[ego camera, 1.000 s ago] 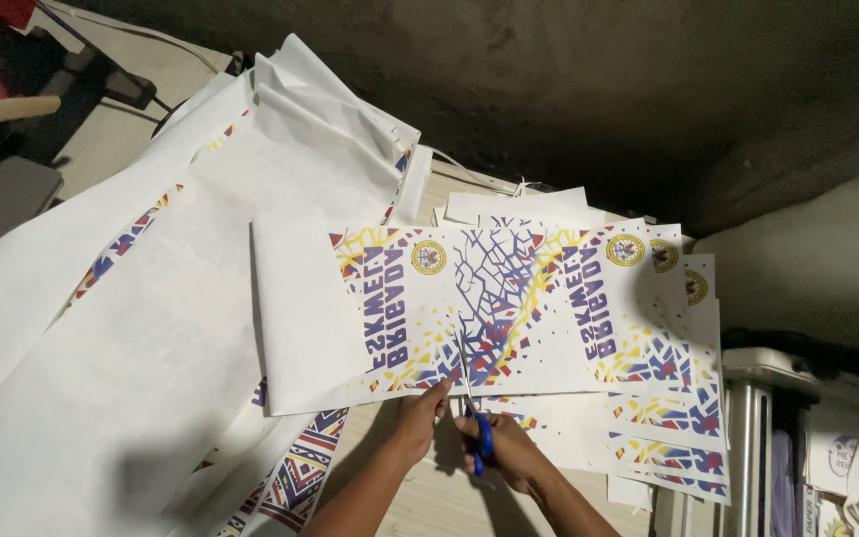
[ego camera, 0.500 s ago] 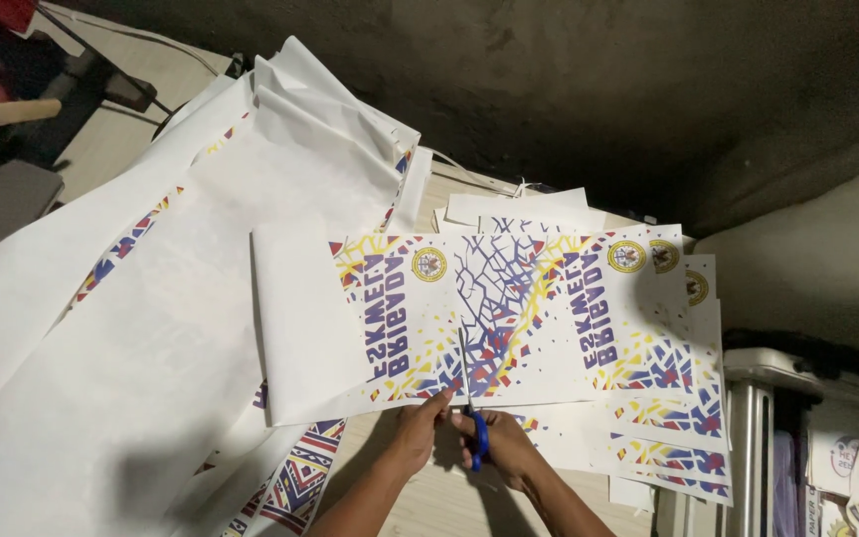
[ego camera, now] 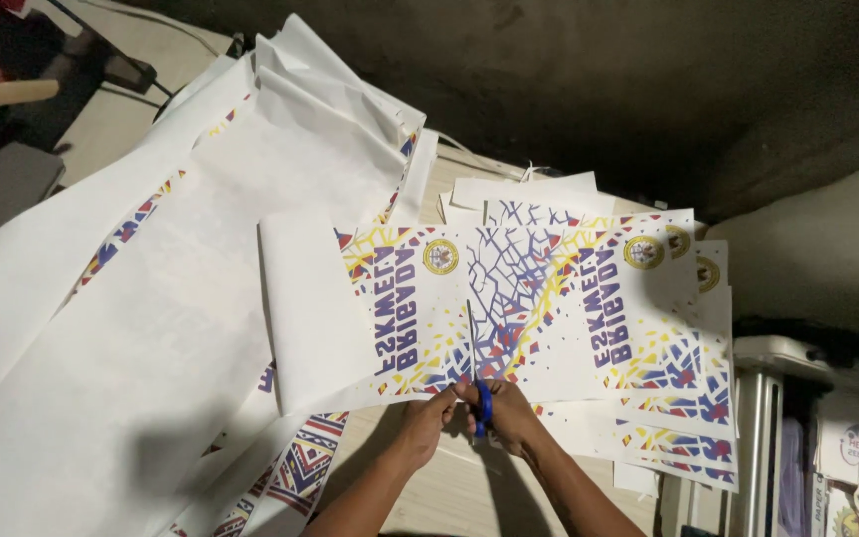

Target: Cutting sheets of printed paper logos into individual pieces using scissors.

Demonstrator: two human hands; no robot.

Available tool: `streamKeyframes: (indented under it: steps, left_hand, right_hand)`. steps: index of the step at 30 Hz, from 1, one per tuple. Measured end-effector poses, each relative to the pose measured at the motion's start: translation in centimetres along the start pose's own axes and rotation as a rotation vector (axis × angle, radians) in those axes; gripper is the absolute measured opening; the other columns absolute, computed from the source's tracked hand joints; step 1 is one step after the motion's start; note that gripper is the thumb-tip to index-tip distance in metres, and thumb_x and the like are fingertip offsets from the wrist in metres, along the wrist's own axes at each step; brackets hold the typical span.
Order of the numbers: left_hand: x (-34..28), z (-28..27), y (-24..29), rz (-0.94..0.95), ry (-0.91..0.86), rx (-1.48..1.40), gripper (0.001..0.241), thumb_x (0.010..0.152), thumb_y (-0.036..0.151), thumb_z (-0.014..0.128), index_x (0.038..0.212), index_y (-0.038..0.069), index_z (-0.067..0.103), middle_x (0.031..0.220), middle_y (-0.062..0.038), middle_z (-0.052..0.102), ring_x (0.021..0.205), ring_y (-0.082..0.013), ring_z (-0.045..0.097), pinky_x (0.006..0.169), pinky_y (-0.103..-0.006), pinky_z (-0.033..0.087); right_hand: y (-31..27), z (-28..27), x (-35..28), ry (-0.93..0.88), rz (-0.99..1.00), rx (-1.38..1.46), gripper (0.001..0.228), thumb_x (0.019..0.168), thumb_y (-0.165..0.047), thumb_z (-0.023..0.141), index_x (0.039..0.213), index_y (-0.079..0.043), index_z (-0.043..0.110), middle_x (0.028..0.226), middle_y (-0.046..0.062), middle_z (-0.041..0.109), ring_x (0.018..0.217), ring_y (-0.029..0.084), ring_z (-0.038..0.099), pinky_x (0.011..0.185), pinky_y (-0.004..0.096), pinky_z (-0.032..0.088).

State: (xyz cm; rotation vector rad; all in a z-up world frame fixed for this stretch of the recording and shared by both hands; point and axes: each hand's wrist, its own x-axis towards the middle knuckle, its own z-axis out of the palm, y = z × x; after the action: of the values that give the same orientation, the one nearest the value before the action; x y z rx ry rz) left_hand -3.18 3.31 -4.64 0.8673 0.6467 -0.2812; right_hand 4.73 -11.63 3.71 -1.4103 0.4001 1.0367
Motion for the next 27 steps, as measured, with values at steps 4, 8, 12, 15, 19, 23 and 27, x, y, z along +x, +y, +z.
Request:
streamKeyframes:
  steps: [4,8,12,15,19,23,27]
  left_hand:
    - [-1.1,0.7,0.2,0.015,-0.026,0.009,0.016,0.096,0.023,0.072,0.099,0.009,0.065,0.076,0.005,0.051,0.066,-0.0070,0.041,0.059,-0.0245,0.035]
    - [-1.6,1.7,0.4,0.078,-0.025,-0.091,0.017,0.089,0.012,0.074,0.101,0.012,0.062,0.081,0.005,0.057,0.066,-0.0070,0.046,0.056,-0.0248,0.036]
    - [-1.4,0.7,-0.8,0.111,-0.054,-0.105,0.021,0.090,0.011,0.075,0.105,0.009,0.060,0.082,0.003,0.057,0.066,-0.0079,0.047,0.055,-0.0245,0.037]
    - [-2.1,1.3,0.2,0.114,-0.088,-0.121,0.027,0.092,0.012,0.075,0.113,0.008,0.059,0.086,0.002,0.057,0.069,-0.0070,0.047,0.057,-0.0234,0.038]
    - [-2.7,1.3,0.6,0.085,-0.084,-0.147,0.035,0.090,0.012,0.075,0.120,0.008,0.058,0.093,0.001,0.060,0.072,-0.0062,0.049,0.059,-0.0229,0.039]
    - [-3.4,1.9,1.2,0.088,-0.094,-0.130,0.036,0.088,0.013,0.076,0.118,0.009,0.057,0.095,0.002,0.061,0.073,-0.0065,0.050,0.059,-0.0235,0.039]
    - [-4.2,2.4,1.8,0.086,-0.100,-0.102,0.034,0.088,0.013,0.076,0.116,0.008,0.058,0.093,0.001,0.061,0.073,-0.0071,0.049,0.059,-0.0240,0.039]
  right_hand:
    - [-0.5,0.0,0.3,-0.026,0.000,0.028,0.033,0.087,-0.029,0.079,0.091,0.002,0.071,0.066,0.010,0.067,0.051,0.016,0.062,0.044,0.026,0.049]
    - [-0.3,-1.5,3.6,-0.016,-0.070,0.025,0.039,0.084,-0.034,0.080,0.102,0.000,0.076,0.081,0.007,0.072,0.064,0.013,0.062,0.050,0.023,0.050]
    - [-2.4,-0.5,2.7,0.054,-0.051,-0.084,0.047,0.081,-0.044,0.079,0.105,-0.004,0.074,0.084,0.006,0.074,0.068,0.011,0.065,0.055,0.021,0.053]
    - [-2.9,-0.1,1.6,0.102,-0.046,-0.152,0.049,0.079,-0.045,0.082,0.100,-0.002,0.071,0.076,0.007,0.070,0.059,0.012,0.059,0.050,0.024,0.048]
    - [-2.3,-0.2,1.9,0.131,-0.062,-0.163,0.051,0.077,-0.042,0.086,0.097,0.003,0.072,0.069,0.007,0.062,0.049,0.013,0.048,0.043,0.029,0.042]
    - [-3.3,-0.3,2.6,0.090,-0.088,-0.127,0.057,0.077,-0.044,0.084,0.108,0.004,0.074,0.086,0.011,0.076,0.070,0.016,0.064,0.063,0.029,0.053]
    - [-4.7,-0.7,4.3,0.062,-0.100,-0.152,0.063,0.079,-0.047,0.080,0.120,0.001,0.071,0.100,0.012,0.078,0.095,0.021,0.073,0.082,0.032,0.059]
